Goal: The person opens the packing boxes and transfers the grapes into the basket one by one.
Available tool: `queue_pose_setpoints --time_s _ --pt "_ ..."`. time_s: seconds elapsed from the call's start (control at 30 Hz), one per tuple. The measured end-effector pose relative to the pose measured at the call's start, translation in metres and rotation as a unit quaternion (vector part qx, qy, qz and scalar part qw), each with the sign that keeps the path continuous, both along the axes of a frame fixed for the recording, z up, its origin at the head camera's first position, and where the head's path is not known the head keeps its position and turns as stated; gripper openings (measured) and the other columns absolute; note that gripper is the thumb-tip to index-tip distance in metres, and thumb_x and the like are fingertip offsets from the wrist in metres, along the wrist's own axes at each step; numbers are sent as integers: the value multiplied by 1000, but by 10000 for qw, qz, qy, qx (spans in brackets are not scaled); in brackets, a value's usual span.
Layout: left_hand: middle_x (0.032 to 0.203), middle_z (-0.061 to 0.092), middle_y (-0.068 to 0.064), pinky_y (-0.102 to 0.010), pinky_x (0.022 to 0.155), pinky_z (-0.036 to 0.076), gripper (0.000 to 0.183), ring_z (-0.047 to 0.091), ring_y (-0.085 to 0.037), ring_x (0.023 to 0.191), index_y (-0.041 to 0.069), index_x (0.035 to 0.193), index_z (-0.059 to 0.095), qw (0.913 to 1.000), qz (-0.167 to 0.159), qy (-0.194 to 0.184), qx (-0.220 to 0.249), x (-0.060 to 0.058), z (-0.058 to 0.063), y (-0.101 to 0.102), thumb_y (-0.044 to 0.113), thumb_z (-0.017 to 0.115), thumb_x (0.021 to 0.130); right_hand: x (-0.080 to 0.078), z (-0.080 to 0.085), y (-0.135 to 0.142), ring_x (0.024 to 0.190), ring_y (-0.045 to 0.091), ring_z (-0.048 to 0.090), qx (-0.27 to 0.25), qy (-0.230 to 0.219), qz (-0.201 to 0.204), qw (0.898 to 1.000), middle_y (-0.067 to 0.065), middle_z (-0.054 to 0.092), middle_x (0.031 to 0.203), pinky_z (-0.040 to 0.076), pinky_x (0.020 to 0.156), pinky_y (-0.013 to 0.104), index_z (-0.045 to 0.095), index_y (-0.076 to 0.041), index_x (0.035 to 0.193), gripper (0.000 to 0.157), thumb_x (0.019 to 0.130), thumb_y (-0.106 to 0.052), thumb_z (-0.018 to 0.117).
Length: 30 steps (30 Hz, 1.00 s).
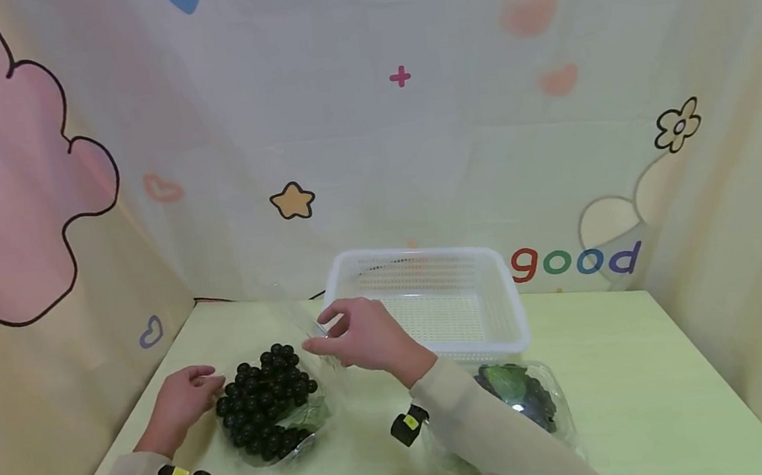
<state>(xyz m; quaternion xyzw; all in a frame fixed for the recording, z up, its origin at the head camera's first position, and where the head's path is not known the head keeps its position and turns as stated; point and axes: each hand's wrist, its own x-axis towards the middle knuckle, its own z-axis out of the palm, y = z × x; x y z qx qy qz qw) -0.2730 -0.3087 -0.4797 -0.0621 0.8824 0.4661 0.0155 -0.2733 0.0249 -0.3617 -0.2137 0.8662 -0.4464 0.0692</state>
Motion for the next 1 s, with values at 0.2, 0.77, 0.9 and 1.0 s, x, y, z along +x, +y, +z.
queue_pose_setpoints --time_s 0.2,0.77,0.9,1.0 --pt "129 65 -32 -47 88 57 63 73 -35 102 -18 146 37 9966 478 136 -657 33 -1 15 26 52 103 -3 3 -6 72 10 72 204 263 -216 9992 3 78 100 58 73 32 70 -15 118 52 84 -53 80" --pt "118 66 -37 -34 74 63 60 75 -19 78 -25 142 34 9944 267 -655 787 50 9 29 4 51 93 -24 10 -21 76 25 74 208 -709 -266 9969 7 74 113 61 57 36 70 -12 125 48 87 -40 78" --pt "115 66 -37 -37 74 64 51 76 -22 81 -25 137 41 9964 134 -697 471 42 14 20 6 51 97 -20 4 -13 71 24 74 -155 -857 -236 9959 6 73 107 62 60 39 71 -12 121 41 88 -36 76" --pt "115 65 -38 -39 74 64 45 76 -24 82 -25 133 46 9971 32 -683 339 36 15 12 6 50 99 -14 -1 -7 70 24 75 -508 -1025 -213 9932 6 74 103 63 62 40 71 -10 119 39 89 -34 77"
